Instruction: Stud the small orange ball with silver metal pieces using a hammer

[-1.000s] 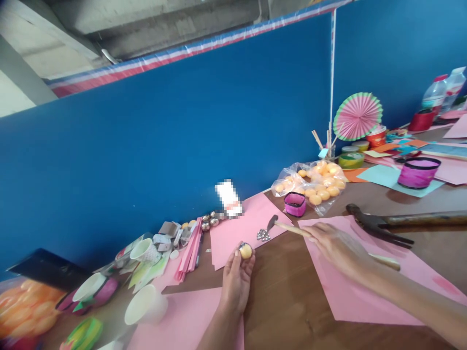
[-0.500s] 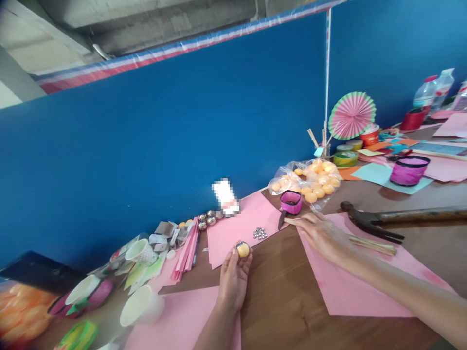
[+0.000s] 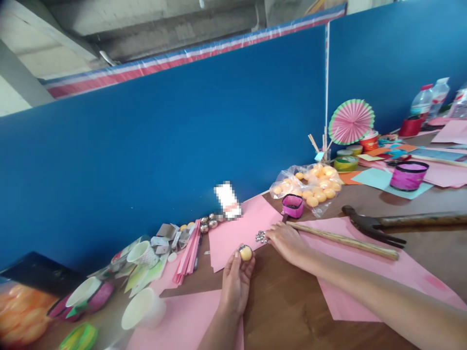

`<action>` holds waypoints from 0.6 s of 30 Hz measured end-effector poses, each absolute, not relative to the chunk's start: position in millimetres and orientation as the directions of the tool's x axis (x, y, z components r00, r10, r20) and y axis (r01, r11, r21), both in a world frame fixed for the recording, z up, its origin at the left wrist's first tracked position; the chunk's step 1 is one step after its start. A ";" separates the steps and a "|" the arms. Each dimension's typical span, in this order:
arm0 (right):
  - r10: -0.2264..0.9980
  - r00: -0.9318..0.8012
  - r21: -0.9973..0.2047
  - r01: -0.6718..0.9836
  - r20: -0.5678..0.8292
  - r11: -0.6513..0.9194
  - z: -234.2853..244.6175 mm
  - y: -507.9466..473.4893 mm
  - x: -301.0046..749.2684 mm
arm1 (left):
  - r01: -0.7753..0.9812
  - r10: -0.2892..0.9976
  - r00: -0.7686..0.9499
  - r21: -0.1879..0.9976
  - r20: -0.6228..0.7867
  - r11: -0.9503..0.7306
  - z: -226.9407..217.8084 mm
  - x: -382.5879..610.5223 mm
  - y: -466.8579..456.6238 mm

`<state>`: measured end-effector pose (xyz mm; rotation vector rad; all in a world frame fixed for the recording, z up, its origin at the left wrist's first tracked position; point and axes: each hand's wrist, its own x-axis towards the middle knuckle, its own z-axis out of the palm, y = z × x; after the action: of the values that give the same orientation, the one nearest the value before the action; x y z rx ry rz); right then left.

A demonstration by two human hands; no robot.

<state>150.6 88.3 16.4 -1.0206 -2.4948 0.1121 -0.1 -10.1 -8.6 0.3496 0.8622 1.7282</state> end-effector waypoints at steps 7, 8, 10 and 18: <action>0.739 -0.557 -0.467 0.575 0.379 0.672 8.6 86.8 148.7 | -0.737 0.932 -0.312 0.666 -0.183 -0.116 -7.4 -0.7 -11.7; 0.767 -0.533 -0.568 0.527 0.359 0.632 8.6 84.9 147.8 | -0.743 0.935 -0.306 0.659 -0.181 -0.116 -6.9 -0.7 -12.1; 0.818 -0.510 -0.770 0.399 0.265 0.498 10.1 80.1 145.2 | -0.748 0.935 -0.304 0.654 -0.182 -0.115 -6.0 -0.4 -12.6; 0.827 -0.546 -0.969 0.101 0.135 0.226 31.2 60.6 131.7 | -0.742 0.933 -0.303 0.662 -0.193 -0.104 -4.3 -0.3 -13.2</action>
<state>131.7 60.6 31.2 -0.8572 -1.8274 1.3705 -0.3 -13.2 -4.3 0.3251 0.8070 1.7105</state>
